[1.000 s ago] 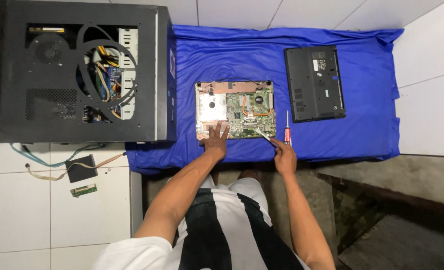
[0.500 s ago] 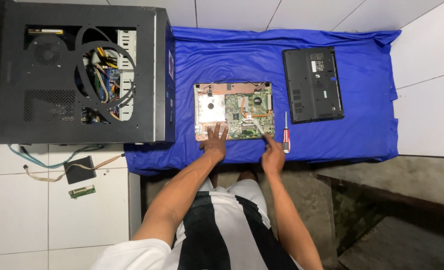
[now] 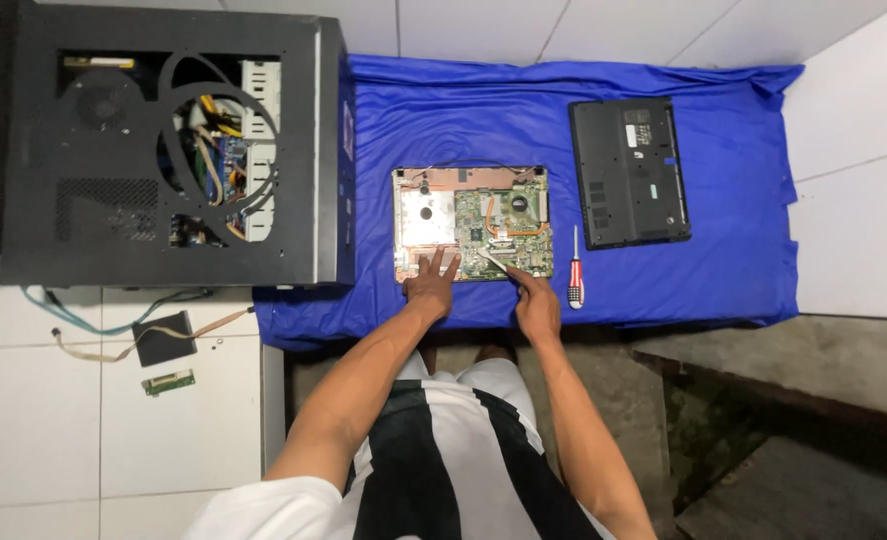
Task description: Cleaning a laptop motherboard using a small brush to remove dust and debris.
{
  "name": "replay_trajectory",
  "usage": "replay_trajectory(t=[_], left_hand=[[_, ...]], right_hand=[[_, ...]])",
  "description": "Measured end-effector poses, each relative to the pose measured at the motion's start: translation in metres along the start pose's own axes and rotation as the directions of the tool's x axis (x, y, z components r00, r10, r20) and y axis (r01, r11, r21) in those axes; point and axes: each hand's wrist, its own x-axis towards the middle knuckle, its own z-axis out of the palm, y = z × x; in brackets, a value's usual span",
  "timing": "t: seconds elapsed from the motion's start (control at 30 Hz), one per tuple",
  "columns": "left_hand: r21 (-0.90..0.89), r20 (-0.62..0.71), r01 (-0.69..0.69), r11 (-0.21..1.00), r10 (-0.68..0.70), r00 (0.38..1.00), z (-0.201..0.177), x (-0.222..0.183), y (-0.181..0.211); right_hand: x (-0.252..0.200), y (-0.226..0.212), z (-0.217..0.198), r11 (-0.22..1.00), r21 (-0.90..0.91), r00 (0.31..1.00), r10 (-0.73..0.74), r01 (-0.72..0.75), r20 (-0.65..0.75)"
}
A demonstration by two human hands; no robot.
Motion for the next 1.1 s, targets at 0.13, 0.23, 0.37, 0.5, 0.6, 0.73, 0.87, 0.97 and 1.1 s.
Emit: replay_trajectory(t=[0.13, 0.23, 0.37, 0.5, 0.6, 0.73, 0.87, 0.97, 1.1], left_hand=[[-0.024, -0.007, -0.004, 1.000, 0.004, 1.000, 0.002, 0.002, -0.003], [-0.028, -0.011, -0.012, 1.000, 0.012, 1.000, 0.004, 0.004, -0.003], [-0.016, 0.018, -0.011, 1.000, 0.012, 1.000, -0.004, -0.008, -0.001], [-0.026, 0.013, -0.017, 1.000, 0.017, 1.000, -0.002, 0.003, -0.005], [-0.021, 0.014, -0.017, 1.000, 0.017, 1.000, -0.002, 0.000, -0.003], [-0.027, 0.019, -0.018, 0.999, 0.018, 1.000, 0.005, 0.008, -0.006], [-0.020, 0.026, -0.035, 0.999, 0.035, 0.999, -0.002, 0.004, -0.008], [-0.016, 0.038, -0.017, 1.000, 0.017, 0.999, -0.005, -0.006, -0.003], [-0.014, 0.024, -0.006, 1.000, 0.006, 1.000, -0.004, -0.002, -0.004]], right_hand=[[-0.012, -0.018, 0.015, 0.999, 0.037, 0.997, 0.032, -0.035, 0.076], [-0.003, -0.009, -0.001, 1.000, -0.003, 1.000, 0.013, -0.013, -0.009], [-0.005, -0.019, -0.001, 0.999, 0.048, 1.000, -0.003, 0.003, -0.005], [0.008, -0.005, -0.015, 0.999, -0.047, 0.998, -0.025, 0.028, 0.051], [0.012, -0.013, -0.009, 0.999, -0.036, 0.999, -0.033, 0.034, 0.011], [0.004, -0.014, -0.013, 0.997, 0.047, 0.996, -0.056, 0.053, 0.063], [0.013, 0.012, -0.019, 0.998, -0.046, 0.999, -0.032, 0.033, 0.005], [-0.003, 0.001, -0.012, 1.000, -0.020, 1.000, 0.002, -0.002, -0.005], [-0.012, 0.024, -0.021, 1.000, 0.023, 0.999, 0.000, -0.002, 0.047]])
